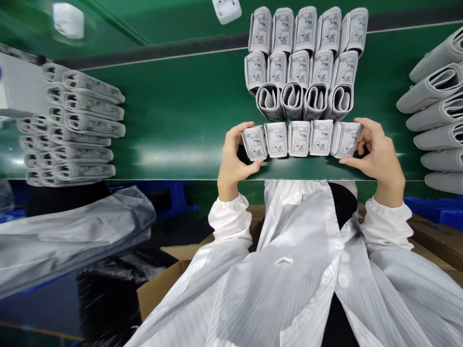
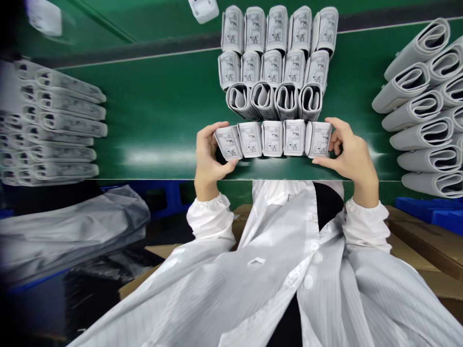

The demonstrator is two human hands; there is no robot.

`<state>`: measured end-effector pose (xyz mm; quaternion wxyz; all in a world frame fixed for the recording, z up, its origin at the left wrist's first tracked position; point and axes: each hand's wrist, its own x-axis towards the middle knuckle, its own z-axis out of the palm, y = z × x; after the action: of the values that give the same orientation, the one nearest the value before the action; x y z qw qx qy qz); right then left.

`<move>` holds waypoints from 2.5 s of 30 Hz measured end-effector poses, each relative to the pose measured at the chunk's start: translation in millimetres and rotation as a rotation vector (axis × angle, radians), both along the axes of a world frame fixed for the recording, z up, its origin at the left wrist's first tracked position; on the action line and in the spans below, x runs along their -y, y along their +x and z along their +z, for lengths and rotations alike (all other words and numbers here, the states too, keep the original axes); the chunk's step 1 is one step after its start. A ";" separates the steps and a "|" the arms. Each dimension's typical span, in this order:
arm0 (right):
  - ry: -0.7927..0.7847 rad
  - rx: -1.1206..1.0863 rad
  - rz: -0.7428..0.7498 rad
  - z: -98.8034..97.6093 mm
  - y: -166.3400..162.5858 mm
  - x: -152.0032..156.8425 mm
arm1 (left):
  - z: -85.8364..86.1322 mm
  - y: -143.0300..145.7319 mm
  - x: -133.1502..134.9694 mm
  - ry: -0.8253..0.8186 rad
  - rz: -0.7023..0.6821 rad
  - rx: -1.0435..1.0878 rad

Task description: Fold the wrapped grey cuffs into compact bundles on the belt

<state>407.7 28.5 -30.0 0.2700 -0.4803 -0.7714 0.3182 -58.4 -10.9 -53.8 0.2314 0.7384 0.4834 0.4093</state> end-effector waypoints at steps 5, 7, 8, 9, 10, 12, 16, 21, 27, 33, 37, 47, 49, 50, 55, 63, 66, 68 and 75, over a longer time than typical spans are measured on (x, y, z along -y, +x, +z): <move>0.023 0.014 -0.011 3.5 -1.9 1.1 | 0.5 0.6 0.0 -0.004 0.002 0.001; 0.027 0.015 -0.014 3.5 -2.1 1.2 | 0.6 0.4 -0.3 0.002 -0.008 0.006; 0.024 0.013 -0.015 3.0 -2.0 1.1 | 0.6 0.2 -0.4 0.006 -0.011 0.008; 0.021 0.009 -0.015 2.2 -1.8 0.9 | 0.5 0.0 -0.5 0.008 -0.013 0.009; 0.019 0.002 -0.014 1.3 -1.5 0.8 | 0.4 -0.2 -0.5 0.008 -0.014 0.009; 0.014 -0.014 -0.009 0.2 -1.2 0.6 | 0.1 -0.4 -0.5 0.005 -0.014 0.006; -0.023 -0.009 -0.017 4.0 -2.0 1.6 | 0.0 0.0 -0.1 -0.004 -0.002 0.005; -0.077 0.031 -0.037 11.4 -4.1 3.1 | 1.3 1.0 0.5 -0.013 0.016 -0.004; -0.014 0.036 -0.031 9.4 -4.6 0.9 | 1.5 0.8 1.1 -0.016 0.018 0.001; -0.055 0.006 -0.037 1.1 -1.2 0.2 | -0.3 -1.2 0.7 -0.013 -0.010 0.013; -0.033 -0.006 -0.047 -1.5 -1.2 0.7 | -0.1 -0.8 0.8 -0.015 -0.006 0.005; -0.006 0.017 -0.036 5.0 -3.3 0.7 | 0.4 -0.5 0.7 -0.021 0.009 0.011; -0.028 0.020 -0.038 4.8 -2.6 1.0 | -0.2 -0.8 1.0 -0.024 0.002 0.015; -0.041 0.025 -0.039 4.7 -2.4 1.2 | -0.5 -0.8 1.0 -0.023 0.000 0.017; -0.020 0.025 -0.042 5.8 -3.5 1.1 | -0.5 0.7 0.9 -0.014 0.006 0.019; -0.004 -0.001 -0.040 0.5 -2.5 0.4 | 1.2 2.1 0.3 -0.021 0.022 0.014; -0.010 0.001 -0.039 -0.6 -1.8 0.4 | 1.6 2.4 0.3 -0.021 0.025 0.011; -0.019 0.009 -0.042 0.5 -2.0 0.5 | 1.8 2.7 0.4 -0.025 0.029 0.011; -0.030 0.007 -0.048 4.8 -4.2 0.1 | 0.0 1.5 0.1 -0.024 0.016 0.021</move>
<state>403.5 28.3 -25.1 0.2674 -0.5037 -0.7559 0.3217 -56.8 -10.9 -53.8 0.2422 0.7273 0.4918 0.4130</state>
